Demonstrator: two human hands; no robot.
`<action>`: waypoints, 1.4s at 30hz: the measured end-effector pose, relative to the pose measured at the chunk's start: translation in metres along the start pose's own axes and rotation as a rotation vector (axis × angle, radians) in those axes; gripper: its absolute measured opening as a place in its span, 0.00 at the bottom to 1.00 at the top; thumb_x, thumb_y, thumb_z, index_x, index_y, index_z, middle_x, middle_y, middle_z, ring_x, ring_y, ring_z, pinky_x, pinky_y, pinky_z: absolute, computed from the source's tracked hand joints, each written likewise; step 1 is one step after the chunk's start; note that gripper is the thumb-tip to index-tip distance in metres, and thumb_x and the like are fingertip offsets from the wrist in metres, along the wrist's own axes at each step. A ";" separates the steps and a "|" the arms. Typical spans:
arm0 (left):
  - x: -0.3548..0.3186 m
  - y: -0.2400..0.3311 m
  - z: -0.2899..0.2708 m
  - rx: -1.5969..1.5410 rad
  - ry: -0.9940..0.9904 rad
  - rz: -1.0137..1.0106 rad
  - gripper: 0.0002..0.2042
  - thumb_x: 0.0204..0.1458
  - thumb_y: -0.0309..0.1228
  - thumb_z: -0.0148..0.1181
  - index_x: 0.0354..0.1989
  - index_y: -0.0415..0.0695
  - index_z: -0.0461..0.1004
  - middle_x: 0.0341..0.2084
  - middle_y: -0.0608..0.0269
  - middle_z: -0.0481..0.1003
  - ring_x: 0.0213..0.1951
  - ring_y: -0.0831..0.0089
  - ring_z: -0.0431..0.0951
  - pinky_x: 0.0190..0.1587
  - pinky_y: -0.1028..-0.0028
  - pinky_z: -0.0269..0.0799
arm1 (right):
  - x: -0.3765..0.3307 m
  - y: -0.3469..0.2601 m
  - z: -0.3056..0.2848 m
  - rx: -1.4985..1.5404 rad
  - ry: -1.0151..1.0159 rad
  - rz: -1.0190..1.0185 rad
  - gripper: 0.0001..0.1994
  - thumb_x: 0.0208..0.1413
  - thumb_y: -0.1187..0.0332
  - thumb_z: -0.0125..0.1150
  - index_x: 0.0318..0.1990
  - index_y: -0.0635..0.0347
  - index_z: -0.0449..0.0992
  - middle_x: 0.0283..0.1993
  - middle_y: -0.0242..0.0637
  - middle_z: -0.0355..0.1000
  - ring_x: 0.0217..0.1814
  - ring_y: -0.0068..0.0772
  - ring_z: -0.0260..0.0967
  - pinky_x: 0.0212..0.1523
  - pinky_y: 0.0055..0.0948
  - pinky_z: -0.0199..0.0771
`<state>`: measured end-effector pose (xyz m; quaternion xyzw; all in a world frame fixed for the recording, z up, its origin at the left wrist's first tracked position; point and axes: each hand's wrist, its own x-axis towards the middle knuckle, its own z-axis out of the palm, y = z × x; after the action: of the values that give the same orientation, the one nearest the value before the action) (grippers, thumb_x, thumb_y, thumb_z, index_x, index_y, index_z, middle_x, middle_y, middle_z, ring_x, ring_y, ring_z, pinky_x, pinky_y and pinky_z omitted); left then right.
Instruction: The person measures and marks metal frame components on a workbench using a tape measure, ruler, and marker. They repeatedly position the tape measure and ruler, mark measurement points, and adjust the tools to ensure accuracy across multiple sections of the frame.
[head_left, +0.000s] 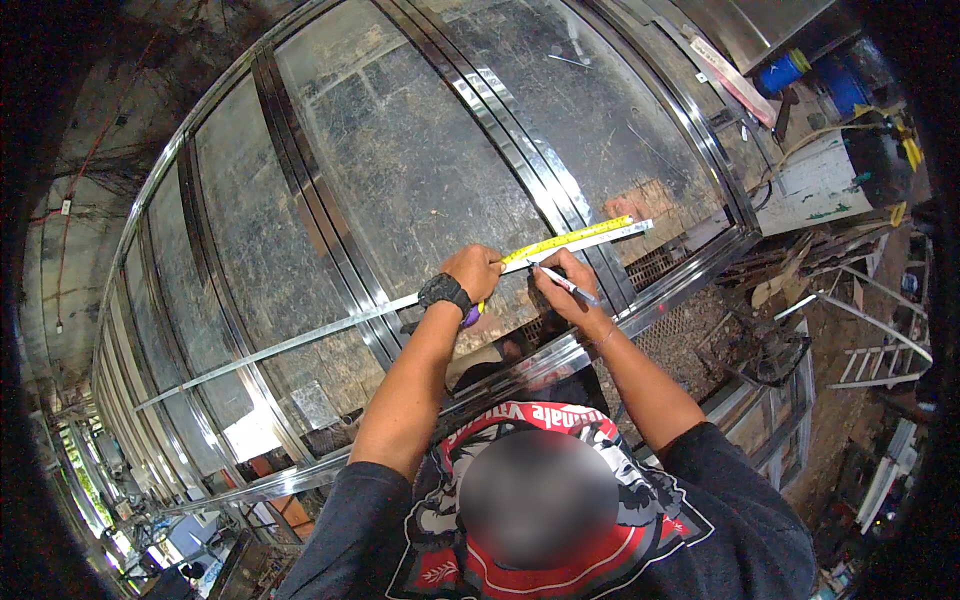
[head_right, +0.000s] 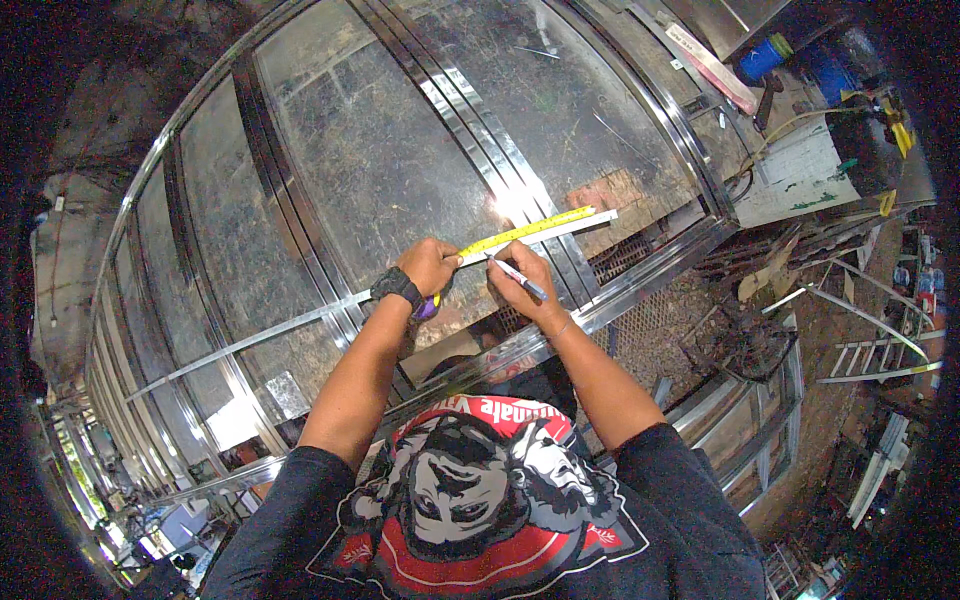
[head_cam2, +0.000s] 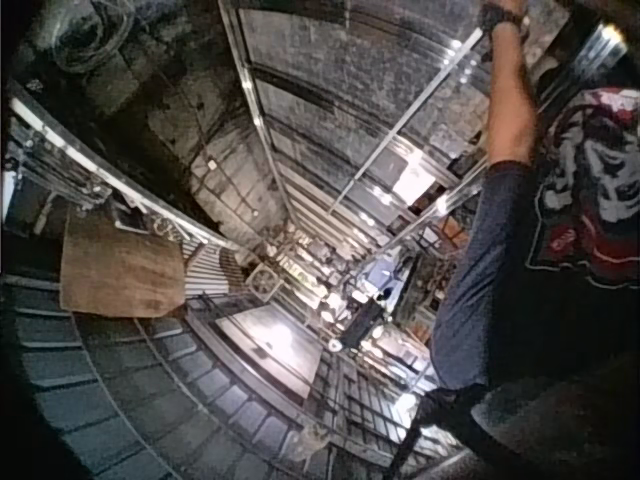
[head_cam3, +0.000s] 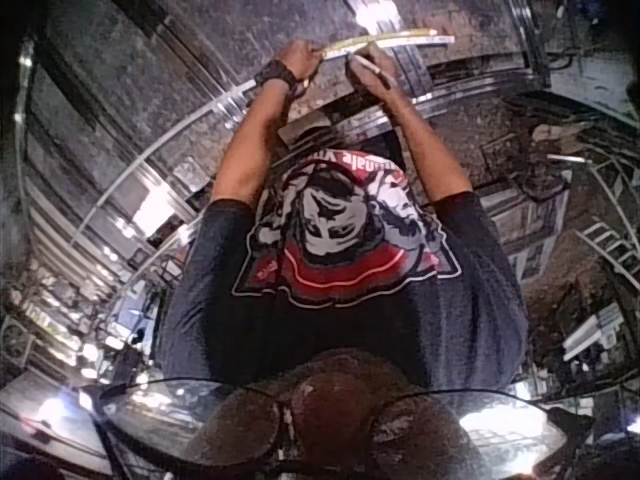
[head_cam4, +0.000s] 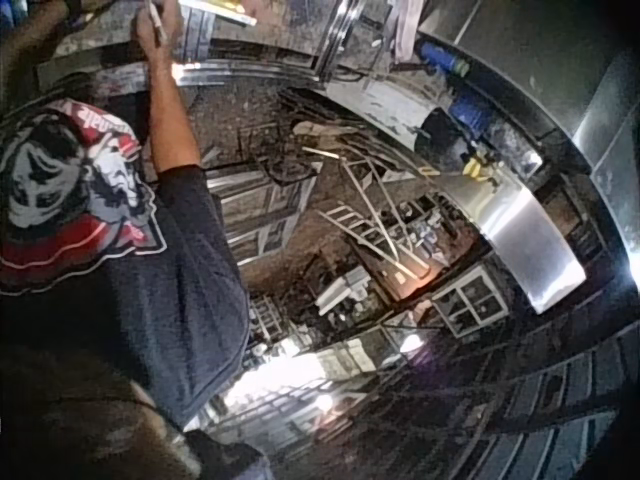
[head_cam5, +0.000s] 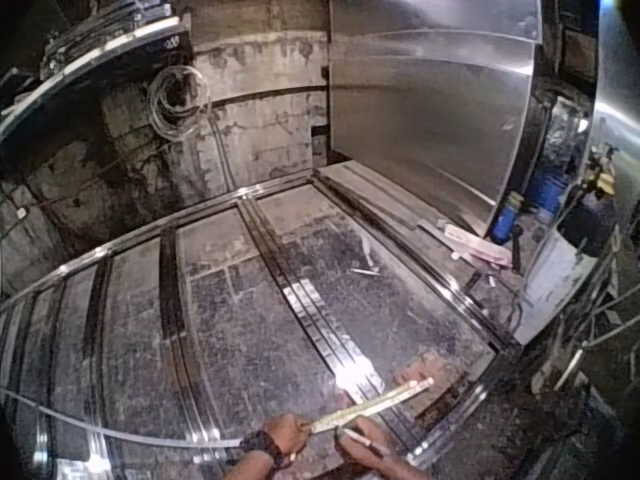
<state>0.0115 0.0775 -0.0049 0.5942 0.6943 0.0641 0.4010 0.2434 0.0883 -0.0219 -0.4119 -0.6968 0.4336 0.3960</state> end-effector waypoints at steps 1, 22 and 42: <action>0.000 0.000 0.000 0.007 -0.003 0.002 0.13 0.64 0.40 0.65 0.52 0.52 0.89 0.34 0.45 0.85 0.35 0.49 0.87 0.42 0.55 0.80 | -0.001 0.001 0.000 -0.003 -0.004 0.010 0.08 0.61 0.71 0.70 0.37 0.64 0.76 0.32 0.45 0.79 0.31 0.41 0.80 0.35 0.38 0.79; -0.003 -0.004 0.000 0.005 0.041 0.103 0.12 0.63 0.39 0.63 0.41 0.46 0.87 0.35 0.44 0.84 0.40 0.43 0.85 0.43 0.49 0.78 | -0.023 -0.015 -0.022 0.040 0.250 0.344 0.10 0.65 0.67 0.70 0.46 0.62 0.80 0.39 0.39 0.81 0.40 0.25 0.77 0.44 0.31 0.78; -0.144 -0.045 -0.013 -1.141 0.282 -0.179 0.18 0.73 0.35 0.59 0.60 0.32 0.79 0.25 0.67 0.76 0.25 0.76 0.79 0.30 0.73 0.80 | -0.081 -0.010 -0.057 -0.409 0.183 -0.113 0.15 0.64 0.72 0.67 0.58 0.62 0.80 0.51 0.55 0.80 0.55 0.60 0.78 0.56 0.48 0.78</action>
<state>-0.0358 -0.0562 0.0473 0.2094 0.6442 0.4714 0.5648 0.3209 0.0271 -0.0107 -0.4816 -0.7533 0.2212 0.3894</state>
